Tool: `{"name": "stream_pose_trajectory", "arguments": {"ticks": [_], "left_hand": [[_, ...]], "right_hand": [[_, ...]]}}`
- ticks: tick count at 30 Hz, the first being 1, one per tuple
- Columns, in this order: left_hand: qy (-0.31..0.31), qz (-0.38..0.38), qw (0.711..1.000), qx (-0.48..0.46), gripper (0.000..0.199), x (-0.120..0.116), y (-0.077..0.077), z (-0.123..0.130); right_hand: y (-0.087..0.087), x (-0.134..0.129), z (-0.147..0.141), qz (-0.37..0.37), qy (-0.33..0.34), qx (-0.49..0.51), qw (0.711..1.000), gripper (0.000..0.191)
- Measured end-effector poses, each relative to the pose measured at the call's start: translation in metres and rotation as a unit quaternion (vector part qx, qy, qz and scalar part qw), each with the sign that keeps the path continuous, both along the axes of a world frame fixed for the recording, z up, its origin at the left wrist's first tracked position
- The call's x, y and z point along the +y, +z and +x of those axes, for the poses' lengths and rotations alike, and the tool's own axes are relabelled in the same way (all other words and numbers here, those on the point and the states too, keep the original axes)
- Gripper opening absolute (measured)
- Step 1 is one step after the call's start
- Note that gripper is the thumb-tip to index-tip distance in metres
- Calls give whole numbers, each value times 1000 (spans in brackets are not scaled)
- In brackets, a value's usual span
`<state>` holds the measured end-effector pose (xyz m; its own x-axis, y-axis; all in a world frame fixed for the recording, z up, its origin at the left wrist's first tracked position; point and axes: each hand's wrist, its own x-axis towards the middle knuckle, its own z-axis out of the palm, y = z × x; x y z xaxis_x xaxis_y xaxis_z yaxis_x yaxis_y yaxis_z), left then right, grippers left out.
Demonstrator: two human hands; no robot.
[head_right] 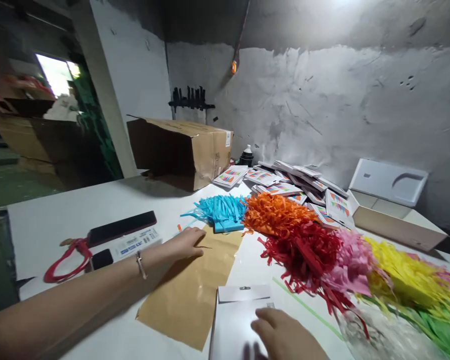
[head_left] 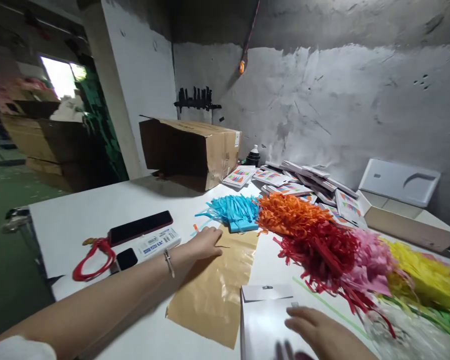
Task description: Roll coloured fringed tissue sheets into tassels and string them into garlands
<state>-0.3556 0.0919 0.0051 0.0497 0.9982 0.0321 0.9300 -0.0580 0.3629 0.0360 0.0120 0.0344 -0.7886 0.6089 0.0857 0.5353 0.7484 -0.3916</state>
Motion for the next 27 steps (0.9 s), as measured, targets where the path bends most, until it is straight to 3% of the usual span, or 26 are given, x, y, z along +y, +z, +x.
{"name": "stream_pose_trajectory", "arguments": {"ticks": [3,5,7,12,17,21,24,27], "left_hand": [[-35,-14,999,29,29,0,-10,4],[-48,-14,998,35,26,1,-15,8],[-51,-12,998,36,24,1,-20,7],[22,5,999,45,20,-4,-24,-12],[64,18,997,25,13,-10,-22,-20],[73,25,997,-31,13,-13,-22,-12],[77,34,991,-102,25,-12,-21,-14],[87,44,976,-193,49,-11,-17,-20]], "right_hand": [[18,29,-61,-34,-105,-112,988,27],[18,55,-91,-41,-136,-128,982,15],[8,82,-112,-47,-174,-136,974,5],[-26,125,-142,-70,-291,-93,950,26],[-46,135,-159,-164,-334,35,927,29],[-57,135,-176,-257,-352,163,885,29],[-56,130,-181,-316,-334,261,848,26],[-44,118,-170,-340,-286,359,821,23]]}}
